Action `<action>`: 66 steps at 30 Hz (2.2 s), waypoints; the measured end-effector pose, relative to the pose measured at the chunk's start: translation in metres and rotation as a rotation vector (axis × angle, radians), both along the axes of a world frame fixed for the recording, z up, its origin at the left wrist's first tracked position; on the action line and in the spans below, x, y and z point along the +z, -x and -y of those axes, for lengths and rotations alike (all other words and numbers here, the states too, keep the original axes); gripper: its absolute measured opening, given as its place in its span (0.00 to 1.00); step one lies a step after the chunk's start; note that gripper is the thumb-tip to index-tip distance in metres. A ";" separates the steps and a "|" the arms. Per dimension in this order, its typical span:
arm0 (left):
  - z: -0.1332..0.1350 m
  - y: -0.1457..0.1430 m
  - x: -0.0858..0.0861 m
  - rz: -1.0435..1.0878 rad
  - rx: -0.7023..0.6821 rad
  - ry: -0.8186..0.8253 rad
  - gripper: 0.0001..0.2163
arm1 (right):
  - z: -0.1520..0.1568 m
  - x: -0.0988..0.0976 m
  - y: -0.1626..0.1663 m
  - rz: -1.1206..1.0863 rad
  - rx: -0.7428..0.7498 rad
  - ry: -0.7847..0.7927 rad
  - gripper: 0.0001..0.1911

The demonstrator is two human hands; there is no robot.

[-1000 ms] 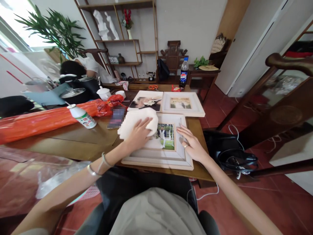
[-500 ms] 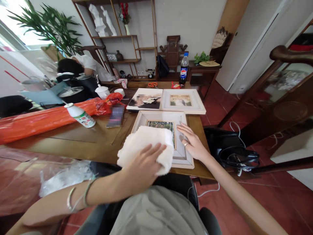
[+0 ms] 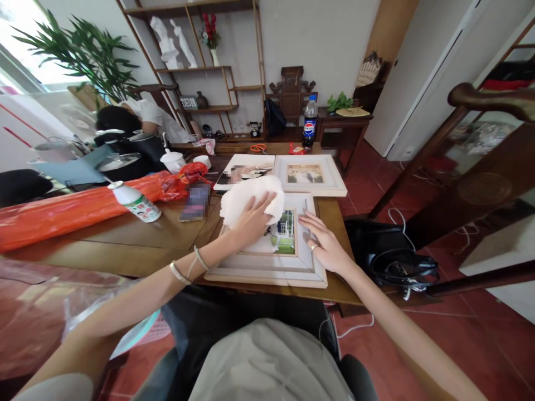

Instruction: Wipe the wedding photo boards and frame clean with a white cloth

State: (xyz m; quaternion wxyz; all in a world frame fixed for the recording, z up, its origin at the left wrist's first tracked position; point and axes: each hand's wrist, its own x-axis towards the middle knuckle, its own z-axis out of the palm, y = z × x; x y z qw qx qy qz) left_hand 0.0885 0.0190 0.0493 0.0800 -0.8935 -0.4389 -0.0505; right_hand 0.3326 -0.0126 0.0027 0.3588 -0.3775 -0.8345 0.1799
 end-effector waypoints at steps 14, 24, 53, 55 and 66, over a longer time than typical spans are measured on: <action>0.149 -0.049 0.009 -0.060 -0.263 -0.067 0.18 | 0.002 0.000 0.002 -0.081 -0.010 0.041 0.21; 0.055 -0.042 0.003 -0.169 0.114 0.004 0.16 | 0.001 0.000 0.001 -0.029 0.004 0.009 0.24; 0.055 0.048 0.046 -0.299 0.106 0.160 0.18 | 0.003 0.002 0.002 -0.126 0.044 0.026 0.22; 0.085 0.039 0.039 -0.273 0.029 0.163 0.15 | 0.003 0.003 0.003 -0.130 0.025 0.049 0.22; 0.053 0.037 0.026 -0.107 0.090 -0.004 0.14 | -0.001 0.007 0.002 -0.143 0.045 0.100 0.22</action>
